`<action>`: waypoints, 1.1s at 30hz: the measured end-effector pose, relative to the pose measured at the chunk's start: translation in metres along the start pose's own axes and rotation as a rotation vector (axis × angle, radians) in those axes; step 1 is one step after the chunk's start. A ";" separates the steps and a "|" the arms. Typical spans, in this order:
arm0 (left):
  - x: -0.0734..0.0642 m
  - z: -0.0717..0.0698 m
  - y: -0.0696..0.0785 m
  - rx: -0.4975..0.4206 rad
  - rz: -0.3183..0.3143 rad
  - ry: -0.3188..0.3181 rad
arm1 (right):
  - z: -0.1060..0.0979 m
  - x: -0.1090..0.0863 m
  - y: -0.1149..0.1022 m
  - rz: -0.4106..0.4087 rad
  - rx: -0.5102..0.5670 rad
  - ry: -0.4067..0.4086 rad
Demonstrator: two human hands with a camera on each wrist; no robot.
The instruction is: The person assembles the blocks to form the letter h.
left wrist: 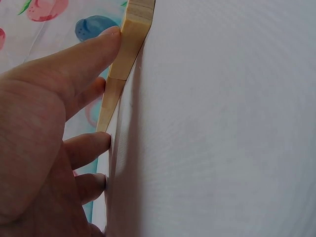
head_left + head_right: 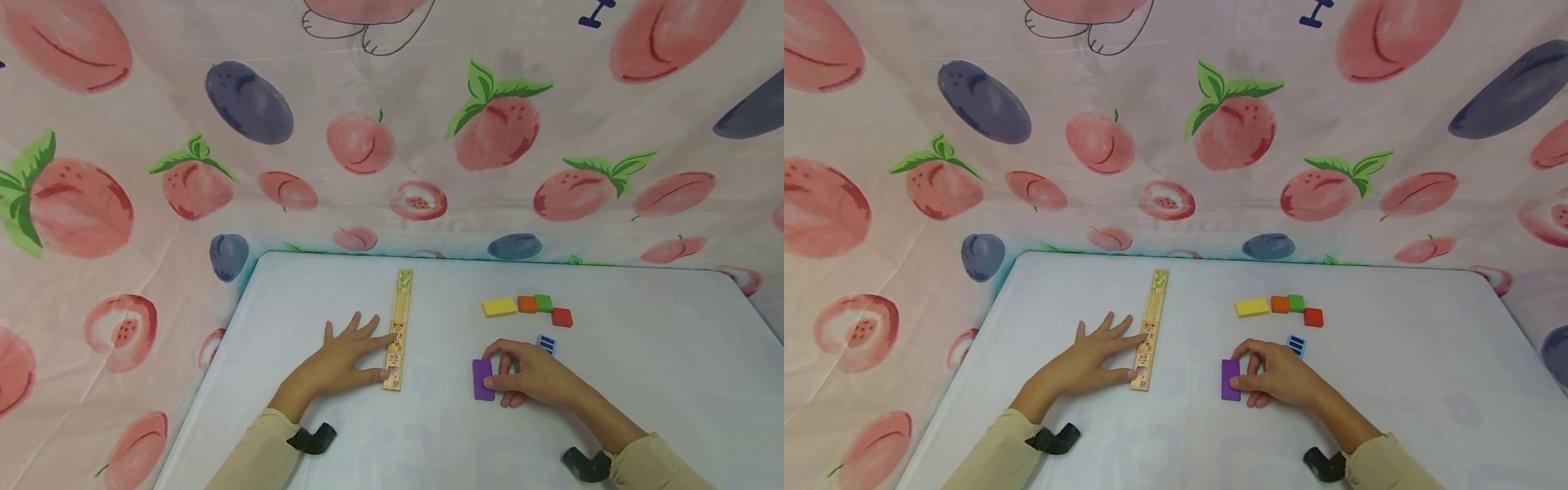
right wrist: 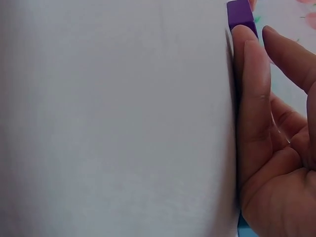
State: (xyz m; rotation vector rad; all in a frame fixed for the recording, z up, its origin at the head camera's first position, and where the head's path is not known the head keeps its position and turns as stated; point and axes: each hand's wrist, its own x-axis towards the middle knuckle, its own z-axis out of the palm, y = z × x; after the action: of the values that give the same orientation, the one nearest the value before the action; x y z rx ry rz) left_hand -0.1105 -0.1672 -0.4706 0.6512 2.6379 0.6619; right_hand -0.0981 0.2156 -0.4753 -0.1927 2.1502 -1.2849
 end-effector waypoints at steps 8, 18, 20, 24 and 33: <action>0.000 0.002 0.000 -0.009 -0.001 0.001 | -0.003 -0.007 0.000 -0.001 0.018 0.005; -0.001 0.002 0.000 -0.001 -0.002 0.004 | -0.025 -0.029 -0.004 0.009 -0.136 0.237; -0.001 0.002 0.000 -0.001 -0.001 0.006 | -0.033 -0.033 -0.004 0.028 -0.184 0.305; -0.001 0.001 0.000 -0.005 0.001 0.006 | -0.045 -0.037 0.000 0.091 -0.283 0.411; -0.001 0.000 0.001 0.003 0.009 0.007 | -0.055 -0.039 0.013 0.147 -0.335 0.433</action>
State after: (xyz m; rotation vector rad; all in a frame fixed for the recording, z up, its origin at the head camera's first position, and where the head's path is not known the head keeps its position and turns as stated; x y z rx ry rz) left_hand -0.1091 -0.1675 -0.4700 0.6633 2.6443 0.6638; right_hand -0.0963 0.2797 -0.4510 0.1197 2.6864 -0.9373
